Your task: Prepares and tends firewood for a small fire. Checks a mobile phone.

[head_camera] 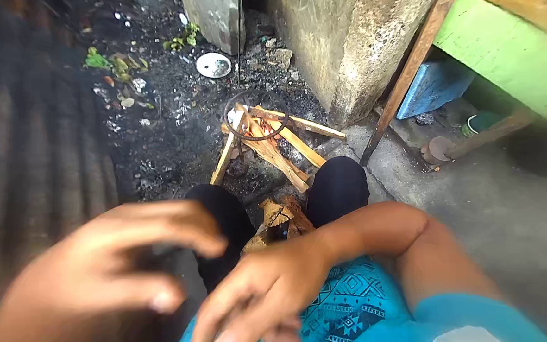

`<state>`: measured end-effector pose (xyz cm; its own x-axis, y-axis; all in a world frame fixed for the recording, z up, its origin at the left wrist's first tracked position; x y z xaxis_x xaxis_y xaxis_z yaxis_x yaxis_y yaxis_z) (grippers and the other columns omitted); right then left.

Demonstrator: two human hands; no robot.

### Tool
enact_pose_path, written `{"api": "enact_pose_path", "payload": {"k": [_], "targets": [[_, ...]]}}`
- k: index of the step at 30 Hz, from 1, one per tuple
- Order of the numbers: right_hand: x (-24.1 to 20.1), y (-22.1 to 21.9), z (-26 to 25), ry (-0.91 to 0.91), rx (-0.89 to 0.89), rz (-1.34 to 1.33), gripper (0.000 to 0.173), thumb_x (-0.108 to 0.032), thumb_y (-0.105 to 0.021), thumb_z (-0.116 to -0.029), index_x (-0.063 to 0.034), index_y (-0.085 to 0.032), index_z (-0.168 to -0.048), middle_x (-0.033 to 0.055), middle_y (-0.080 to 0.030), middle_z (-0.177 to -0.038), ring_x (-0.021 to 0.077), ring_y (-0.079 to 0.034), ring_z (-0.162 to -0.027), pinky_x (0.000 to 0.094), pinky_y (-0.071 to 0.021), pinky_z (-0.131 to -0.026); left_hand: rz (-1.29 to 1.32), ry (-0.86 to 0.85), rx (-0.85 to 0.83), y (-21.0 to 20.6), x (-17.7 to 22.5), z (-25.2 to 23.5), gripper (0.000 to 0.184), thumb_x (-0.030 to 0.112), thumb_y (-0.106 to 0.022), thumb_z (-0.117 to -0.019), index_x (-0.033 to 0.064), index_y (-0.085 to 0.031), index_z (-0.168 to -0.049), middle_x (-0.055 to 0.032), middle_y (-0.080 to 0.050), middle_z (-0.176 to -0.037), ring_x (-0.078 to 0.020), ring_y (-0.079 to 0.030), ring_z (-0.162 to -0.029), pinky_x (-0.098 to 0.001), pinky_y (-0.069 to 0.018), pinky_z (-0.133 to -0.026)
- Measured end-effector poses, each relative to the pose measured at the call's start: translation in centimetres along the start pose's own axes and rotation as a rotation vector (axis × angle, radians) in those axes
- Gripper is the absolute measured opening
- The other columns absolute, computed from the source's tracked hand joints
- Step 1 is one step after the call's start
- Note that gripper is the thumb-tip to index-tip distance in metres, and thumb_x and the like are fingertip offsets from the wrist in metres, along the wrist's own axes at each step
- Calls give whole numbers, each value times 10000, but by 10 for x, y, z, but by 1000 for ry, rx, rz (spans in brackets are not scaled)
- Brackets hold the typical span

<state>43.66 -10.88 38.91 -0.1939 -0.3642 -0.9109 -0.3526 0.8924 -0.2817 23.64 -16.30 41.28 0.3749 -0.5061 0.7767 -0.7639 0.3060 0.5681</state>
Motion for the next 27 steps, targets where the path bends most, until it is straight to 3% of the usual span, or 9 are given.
{"api": "enact_pose_path", "payload": {"k": [3, 5, 8, 11, 13, 15, 19, 23, 27], "targets": [[-16, 48, 46, 76, 193, 307, 299, -132, -473, -1067, 82, -653, -1175, 47, -688, -763, 5, -553, -511, 175, -476, -458, -224, 222, 69, -30, -56, 1, 667, 635, -735, -839, 202, -629, -1335, 57, -604, -1355, -72, -587, -1224, -295, -549, -997], [-18, 79, 81, 91, 350, 491, 306, -181, -482, -1088, 49, -657, -1190, 49, -718, -850, 19, -614, -598, 190, -537, -525, -253, 331, 70, -62, -76, 6, 859, 712, -723, -792, 231, -522, -1474, -4, -476, -1526, -140, -492, -1377, -392, -507, -1081], [-2, 109, 126, -21, 487, 795, 241, -124, -587, -1015, 31, -674, -1177, 65, -728, -939, 68, -664, -713, 233, -586, -610, -246, 396, 84, -103, -90, 8, 918, 689, -735, -795, 290, -416, -1557, -92, -278, -1665, -256, -381, -1481, -502, -462, -1113], [32, 109, 152, -285, 386, 1086, 380, -280, -725, -942, -57, -682, -1247, 80, -690, -1147, 126, -675, -824, 297, -599, -671, -314, 330, 145, -128, -99, -1, 834, 674, -720, -828, 317, -448, -1532, -188, -273, -1647, -324, -351, -1494, -504, -438, -1131], [52, 98, 153, -357, 338, 1099, 524, -380, -749, -924, -58, -630, -1321, 126, -638, -1282, 184, -681, -903, 352, -605, -720, -402, 239, 139, -137, -102, -9, 750, 663, -670, -879, 328, -473, -1520, -203, -308, -1633, -369, -335, -1498, -547, -398, -1150], [68, 89, 149, -321, 371, 1099, 618, -467, -751, -907, -45, -597, -1332, 150, -619, -1304, 200, -667, -914, 364, -589, -736, -485, 195, 91, -141, -103, -15, 707, 663, -598, -930, 313, -476, -1532, -166, -332, -1641, -353, -351, -1498, -553, -382, -1160], [86, 82, 134, -274, 481, 1344, 783, -700, -655, -870, -38, -629, -1287, 149, -660, -1297, 262, -681, -1121, 441, -595, -846, -599, 188, 68, -145, -102, -17, 669, 593, -515, -997, 184, -493, -1527, -140, -439, -1592, -326, -461, -1436, -515, -444, -1112], [94, 81, 121, -158, 511, 1612, 674, -668, -564, -941, -52, -684, -1189, 126, -716, -1126, 268, -693, -943, 401, -569, -698, -651, 201, 102, -141, -101, -15, 667, 604, -512, -992, 172, -517, -1500, -145, -484, -1555, -323, -513, -1394, -491, -495, -1064], [78, 96, 114, -108, 552, 1665, 494, -494, -637, -971, -58, -711, -1192, 106, -728, -1144, 252, -705, -993, 401, -592, -764, -655, 221, 156, -121, -107, -20, 664, 618, -554, -973, 159, -570, -1453, -135, -503, -1535, -297, -548, -1357, -472, -527, -1029]]}}
Point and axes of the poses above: each hand's wrist, its own z-axis away from the middle knuckle, its own y-axis out of the back of the hand, x = y × z, the point moved 3 cm from there along -z, towards the middle knuckle
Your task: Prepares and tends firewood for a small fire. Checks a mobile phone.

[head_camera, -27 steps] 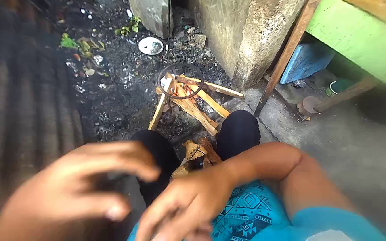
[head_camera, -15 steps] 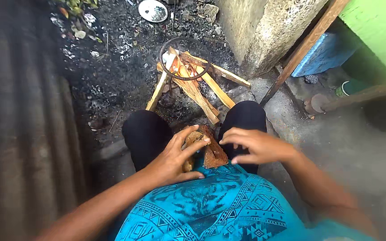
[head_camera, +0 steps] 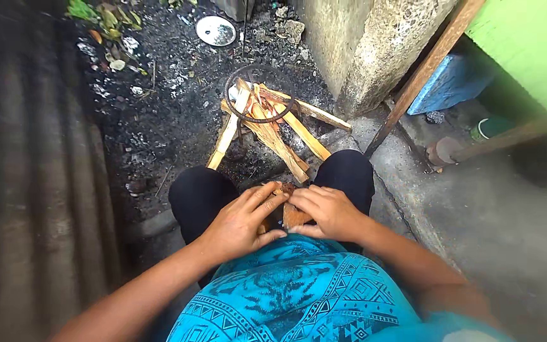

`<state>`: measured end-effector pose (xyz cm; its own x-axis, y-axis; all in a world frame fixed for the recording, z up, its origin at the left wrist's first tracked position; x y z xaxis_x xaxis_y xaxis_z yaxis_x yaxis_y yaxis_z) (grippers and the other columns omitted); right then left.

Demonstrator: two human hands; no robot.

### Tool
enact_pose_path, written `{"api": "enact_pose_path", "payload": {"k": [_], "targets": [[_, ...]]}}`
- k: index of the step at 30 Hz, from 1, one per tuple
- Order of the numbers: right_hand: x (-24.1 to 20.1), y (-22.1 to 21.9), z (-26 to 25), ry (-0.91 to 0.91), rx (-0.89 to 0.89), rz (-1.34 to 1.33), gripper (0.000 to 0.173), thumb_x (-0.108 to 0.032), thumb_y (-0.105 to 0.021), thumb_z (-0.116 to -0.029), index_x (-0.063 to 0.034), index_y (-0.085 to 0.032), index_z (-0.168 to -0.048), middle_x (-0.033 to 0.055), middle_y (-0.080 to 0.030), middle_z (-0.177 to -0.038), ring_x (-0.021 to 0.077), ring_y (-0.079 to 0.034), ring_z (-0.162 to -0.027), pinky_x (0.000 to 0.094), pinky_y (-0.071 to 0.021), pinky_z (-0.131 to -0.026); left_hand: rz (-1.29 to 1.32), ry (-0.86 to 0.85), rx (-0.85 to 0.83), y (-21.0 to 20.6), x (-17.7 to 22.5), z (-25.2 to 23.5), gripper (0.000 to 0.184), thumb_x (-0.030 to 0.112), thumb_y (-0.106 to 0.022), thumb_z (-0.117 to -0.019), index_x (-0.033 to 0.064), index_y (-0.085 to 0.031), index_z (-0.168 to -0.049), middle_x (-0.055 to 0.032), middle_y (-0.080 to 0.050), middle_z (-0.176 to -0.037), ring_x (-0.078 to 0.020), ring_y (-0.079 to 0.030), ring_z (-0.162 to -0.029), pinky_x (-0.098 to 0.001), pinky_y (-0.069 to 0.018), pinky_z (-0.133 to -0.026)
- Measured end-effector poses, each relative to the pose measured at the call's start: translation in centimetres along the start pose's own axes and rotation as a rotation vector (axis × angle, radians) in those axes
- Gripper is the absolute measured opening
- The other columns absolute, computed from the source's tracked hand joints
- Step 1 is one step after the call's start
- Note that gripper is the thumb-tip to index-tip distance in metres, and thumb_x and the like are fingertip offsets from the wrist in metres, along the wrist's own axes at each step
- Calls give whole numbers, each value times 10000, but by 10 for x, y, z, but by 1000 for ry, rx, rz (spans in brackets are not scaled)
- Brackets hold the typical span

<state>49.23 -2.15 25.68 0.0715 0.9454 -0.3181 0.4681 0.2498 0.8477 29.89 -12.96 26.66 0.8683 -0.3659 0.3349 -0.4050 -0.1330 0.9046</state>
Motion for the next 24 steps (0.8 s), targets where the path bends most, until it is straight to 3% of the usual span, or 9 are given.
{"api": "enact_pose_path", "payload": {"k": [2, 5, 7, 10, 12, 15, 19, 21, 24], "targets": [[14, 9, -12, -27, 57, 12, 465, -428, -673, -974, -47, -697, -1238, 116, -731, -1132, 256, -719, -995, 422, -610, -800, 19, 35, 18, 9, -14, -12, 642, 590, -579, -975, 136, -588, -1431, -139, -518, -1514, -309, -577, -1314, -498, -539, -1008], [42, 21, -30, -122, 77, 56, 504, -398, -673, -991, -52, -639, -1355, 135, -722, -1160, 280, -723, -1037, 460, -620, -834, 27, 150, -1, 25, -40, -32, 644, 442, -638, -988, 91, -495, -1509, -164, -490, -1532, -363, -558, -1330, -565, -503, -1046], [60, 27, -43, -175, 63, 77, 533, -384, -656, -1007, -98, -580, -1450, 151, -710, -1109, 305, -720, -960, 484, -612, -776, 28, 247, -7, 36, -61, -45, 615, 324, -672, -997, 71, -470, -1519, -190, -463, -1548, -395, -547, -1341, -608, -489, -1051], [81, 36, -58, -224, -2, 113, 534, -410, -592, -1039, -181, -528, -1517, 155, -669, -1027, 319, -692, -819, 497, -581, -655, 12, 432, 10, 51, -85, -59, 557, 264, -675, -1000, 115, -477, -1499, -184, -404, -1577, -434, -593, -1253, -655, -529, -945], [91, 42, -66, -241, -60, 112, 502, -415, -585, -1040, -166, -565, -1476, 151, -668, -1103, 316, -698, -916, 508, -586, -725, 4, 564, 0, 57, -96, -65, 566, 256, -667, -1008, 169, -443, -1520, -176, -315, -1632, -477, -604, -1211, -693, -526, -899], [101, 52, -78, -222, -118, 116, 461, -391, -686, -975, -76, -622, -1305, 147, -611, -1288, 313, -664, -1115, 491, -597, -851, -5, 658, 2, 58, -109, -68, 631, 217, -701, -982, 205, -395, -1534, -190, -317, -1621, -514, -598, -1193, -730, -510, -882], [98, 69, -92, -199, -323, 227, 441, -363, -749, -922, -28, -612, -1173, 168, -621, -1160, 352, -634, -1115, 501, -560, -870, -115, 686, 74, 57, -122, -66, 716, 330, -703, -972, 202, -343, -1578, -242, -426, -1529, -556, -653, -969, -759, -503, -751], [95, 76, -95, -195, -449, 265, 436, -318, -776, -904, -34, -625, -1197, 171, -622, -1161, 369, -631, -1102, 527, -554, -877, -133, 687, 66, 61, -128, -65, 761, 330, -692, -984, 152, -290, -1605, -261, -428, -1526, -576, -645, -994, -771, -493, -780], [93, 74, -91, -229, -655, 372, 422, -265, -795, -875, -47, -648, -1204, 199, -614, -1185, 402, -651, -1052, 572, -560, -796, -129, 653, 56, 64, -142, -62, 690, 293, -703, -977, 127, -365, -1556, -243, -413, -1546, -565, -637, -1050, -763, -497, -797]]}}
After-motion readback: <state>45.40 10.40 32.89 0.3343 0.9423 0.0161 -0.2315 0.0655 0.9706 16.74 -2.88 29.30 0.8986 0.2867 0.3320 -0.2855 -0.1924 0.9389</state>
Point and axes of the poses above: each hand's wrist, its own z-axis away from the middle knuckle, its own y-axis out of the back of the hand, x = y × z, the point moved 3 cm from there along -z, towards the middle knuckle
